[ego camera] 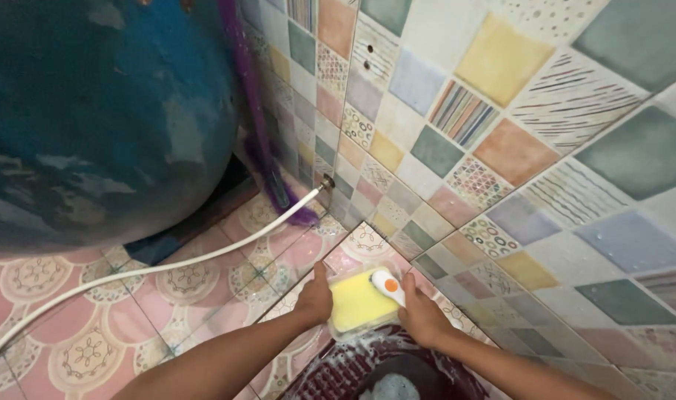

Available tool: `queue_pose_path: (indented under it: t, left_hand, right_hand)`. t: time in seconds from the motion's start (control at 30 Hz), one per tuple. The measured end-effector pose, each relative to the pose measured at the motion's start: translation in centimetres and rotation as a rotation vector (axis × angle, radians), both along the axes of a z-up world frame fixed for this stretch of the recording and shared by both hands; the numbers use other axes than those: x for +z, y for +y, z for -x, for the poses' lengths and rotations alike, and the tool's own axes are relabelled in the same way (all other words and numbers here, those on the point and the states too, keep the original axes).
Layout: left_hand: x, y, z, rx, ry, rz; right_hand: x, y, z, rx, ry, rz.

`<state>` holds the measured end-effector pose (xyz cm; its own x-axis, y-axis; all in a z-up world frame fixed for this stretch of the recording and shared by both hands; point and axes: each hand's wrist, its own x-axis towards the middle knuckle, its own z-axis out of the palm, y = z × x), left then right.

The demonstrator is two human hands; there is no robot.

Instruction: Scrubbing a squat toilet bowl and the surrounding bathroom floor with a brush and sponge.

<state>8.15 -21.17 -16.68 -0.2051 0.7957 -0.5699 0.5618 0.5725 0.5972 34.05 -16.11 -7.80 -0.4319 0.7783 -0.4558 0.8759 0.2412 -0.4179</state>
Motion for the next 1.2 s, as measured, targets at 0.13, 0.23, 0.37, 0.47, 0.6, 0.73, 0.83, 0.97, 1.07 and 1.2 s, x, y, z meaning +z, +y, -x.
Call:
queue_pose_path:
  t: [0.13, 0.23, 0.37, 0.47, 0.6, 0.73, 0.83, 0.97, 1.07, 1.2]
  left_hand:
    - [0.0, -1.3, 0.9, -0.055, -0.090, -0.051]
    - [2.8, -1.1, 2.1, -0.060, -0.170, -0.010]
    - [6.9, -2.1, 4.0, 0.009, -0.525, -0.091]
    - [10.0, -2.6, 6.8, 0.094, -0.695, -0.110]
    - [11.0, -5.0, 11.1, 0.205, -0.699, 0.020]
    - [11.0, -6.5, 12.6, 0.310, -0.650, -0.029]
    - [10.7, -6.9, 13.0, 0.345, -0.454, 0.017]
    - [8.7, -7.2, 13.2, 0.529, -0.743, -0.140]
    - [8.8, -7.8, 13.7, 0.572, -0.780, -0.177]
    - [8.9, -7.9, 15.2, 0.616, -0.726, -0.162]
  right_hand:
    - [0.4, 1.3, -0.3, -0.005, 0.123, -0.034]
    - [4.3, 2.4, 1.7, -0.035, 0.213, -0.113]
    - [8.7, 3.1, 4.4, -0.153, 0.245, -0.146]
    - [9.2, 3.9, 6.1, -0.199, 0.345, -0.275]
    - [7.7, 3.9, 9.8, -0.306, 0.103, -0.192]
    - [-7.2, 1.8, 10.2, -0.224, -0.036, -0.472]
    - [-8.1, -0.1, 11.3, 0.121, -0.067, -0.415]
    - [0.8, 2.5, 12.7, 0.164, -0.157, -0.320]
    - [-7.5, 0.1, 10.7, 0.186, -0.079, -0.415]
    - [-7.4, -3.3, 9.8, 0.595, 0.199, -0.520]
